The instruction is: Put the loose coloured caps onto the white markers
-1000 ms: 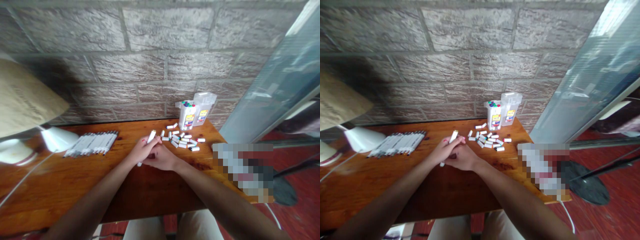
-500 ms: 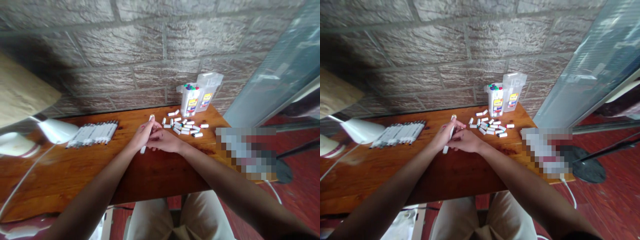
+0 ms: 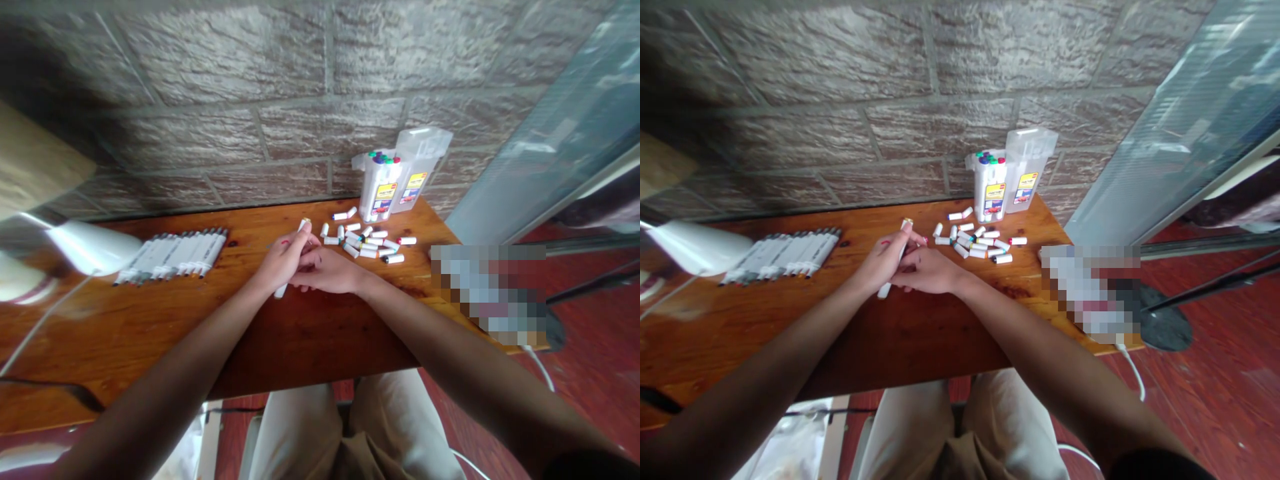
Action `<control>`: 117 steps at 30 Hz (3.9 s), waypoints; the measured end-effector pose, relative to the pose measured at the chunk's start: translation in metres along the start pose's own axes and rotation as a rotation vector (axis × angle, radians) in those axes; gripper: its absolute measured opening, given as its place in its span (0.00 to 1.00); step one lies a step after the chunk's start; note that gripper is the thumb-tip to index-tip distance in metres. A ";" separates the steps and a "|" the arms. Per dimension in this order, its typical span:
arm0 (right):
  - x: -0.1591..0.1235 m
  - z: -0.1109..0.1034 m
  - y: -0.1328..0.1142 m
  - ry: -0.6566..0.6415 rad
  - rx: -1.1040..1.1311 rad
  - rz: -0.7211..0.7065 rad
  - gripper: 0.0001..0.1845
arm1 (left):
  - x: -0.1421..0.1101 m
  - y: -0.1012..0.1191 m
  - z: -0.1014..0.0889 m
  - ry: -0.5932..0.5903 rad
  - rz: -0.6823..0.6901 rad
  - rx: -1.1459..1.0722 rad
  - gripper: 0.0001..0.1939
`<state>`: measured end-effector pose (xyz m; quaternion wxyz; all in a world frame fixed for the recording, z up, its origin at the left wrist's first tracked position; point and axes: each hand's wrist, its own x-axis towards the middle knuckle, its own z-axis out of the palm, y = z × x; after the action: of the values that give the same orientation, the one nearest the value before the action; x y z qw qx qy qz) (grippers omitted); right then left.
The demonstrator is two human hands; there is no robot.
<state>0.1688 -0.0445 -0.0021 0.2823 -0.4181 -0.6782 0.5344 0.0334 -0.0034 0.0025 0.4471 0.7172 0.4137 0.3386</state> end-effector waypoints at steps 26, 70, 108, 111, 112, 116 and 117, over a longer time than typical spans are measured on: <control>-0.002 -0.001 0.000 0.028 -0.261 -0.185 0.08 | -0.001 -0.009 0.000 0.023 0.101 0.056 0.31; -0.006 0.006 -0.004 0.112 -0.510 -0.364 0.10 | -0.022 0.014 -0.008 0.072 0.407 0.156 0.21; -0.009 0.009 -0.007 0.162 -0.495 -0.370 0.09 | -0.022 0.016 -0.006 0.111 0.351 0.105 0.24; -0.009 0.008 -0.007 0.155 -0.521 -0.369 0.09 | -0.022 0.018 -0.007 0.109 0.364 0.132 0.24; -0.009 0.008 -0.008 0.156 -0.524 -0.367 0.09 | -0.023 0.018 -0.007 0.110 0.368 0.142 0.23; -0.009 0.009 -0.008 0.154 -0.535 -0.361 0.09 | -0.023 0.019 -0.008 0.108 0.393 0.155 0.22; -0.009 0.009 -0.007 0.155 -0.539 -0.363 0.09 | -0.023 0.019 -0.009 0.107 0.398 0.155 0.22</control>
<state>0.1641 -0.0573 0.0032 0.3027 -0.3897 -0.8351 0.2432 0.0217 -0.0259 0.0203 0.2923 0.7978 0.3119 0.4251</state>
